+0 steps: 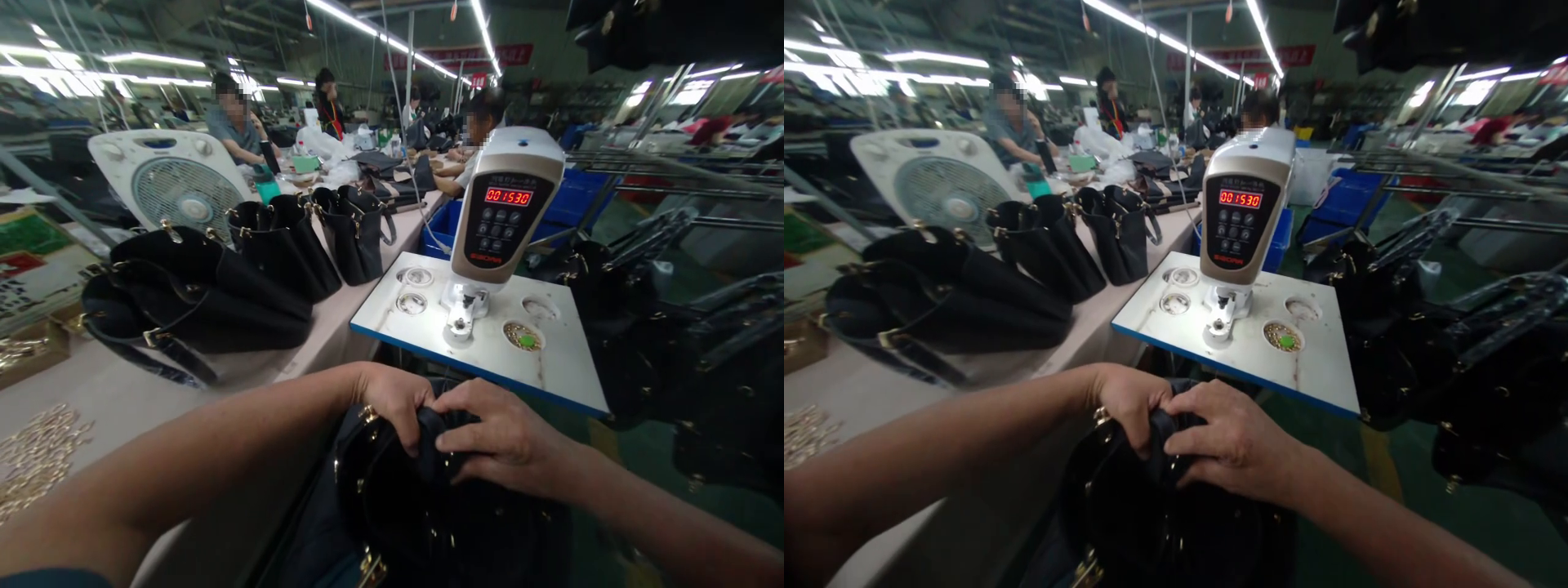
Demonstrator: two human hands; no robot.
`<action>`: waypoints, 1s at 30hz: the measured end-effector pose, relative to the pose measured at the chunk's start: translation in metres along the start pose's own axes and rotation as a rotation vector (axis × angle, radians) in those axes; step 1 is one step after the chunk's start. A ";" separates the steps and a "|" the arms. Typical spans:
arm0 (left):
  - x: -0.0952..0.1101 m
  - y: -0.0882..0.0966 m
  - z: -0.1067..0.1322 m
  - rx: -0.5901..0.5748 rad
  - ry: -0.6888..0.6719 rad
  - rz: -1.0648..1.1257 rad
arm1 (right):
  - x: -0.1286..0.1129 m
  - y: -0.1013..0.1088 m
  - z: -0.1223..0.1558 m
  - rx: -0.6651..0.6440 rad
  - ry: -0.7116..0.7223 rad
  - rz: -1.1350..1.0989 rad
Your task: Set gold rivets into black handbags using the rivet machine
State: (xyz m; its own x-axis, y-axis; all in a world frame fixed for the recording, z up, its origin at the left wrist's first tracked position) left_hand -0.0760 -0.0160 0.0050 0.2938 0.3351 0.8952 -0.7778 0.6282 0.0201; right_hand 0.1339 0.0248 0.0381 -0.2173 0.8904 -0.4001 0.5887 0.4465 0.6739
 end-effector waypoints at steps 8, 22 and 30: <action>0.005 0.007 -0.009 -0.014 0.016 -0.107 | 0.009 -0.007 0.007 0.051 -0.007 -0.096; 0.016 0.024 0.006 0.136 0.124 -0.243 | 0.029 -0.015 0.004 0.039 -0.352 -0.303; -0.011 0.031 0.005 0.152 0.111 -0.082 | 0.033 -0.018 0.000 0.001 -0.641 -0.244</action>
State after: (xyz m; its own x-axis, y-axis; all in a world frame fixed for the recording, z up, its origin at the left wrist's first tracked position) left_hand -0.1059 -0.0034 -0.0016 0.4128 0.3674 0.8334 -0.8212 0.5459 0.1661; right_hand 0.1164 0.0456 0.0125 0.1595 0.5354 -0.8294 0.5824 0.6273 0.5170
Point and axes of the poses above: each hand's wrist, its own z-axis away from the middle knuckle, its own y-axis out of the back of the hand, x = y × z, the point moved 2 cm from there along -z, towards the middle knuckle, and after that the axes turned 14 degrees about x, right-handed, at the moved point
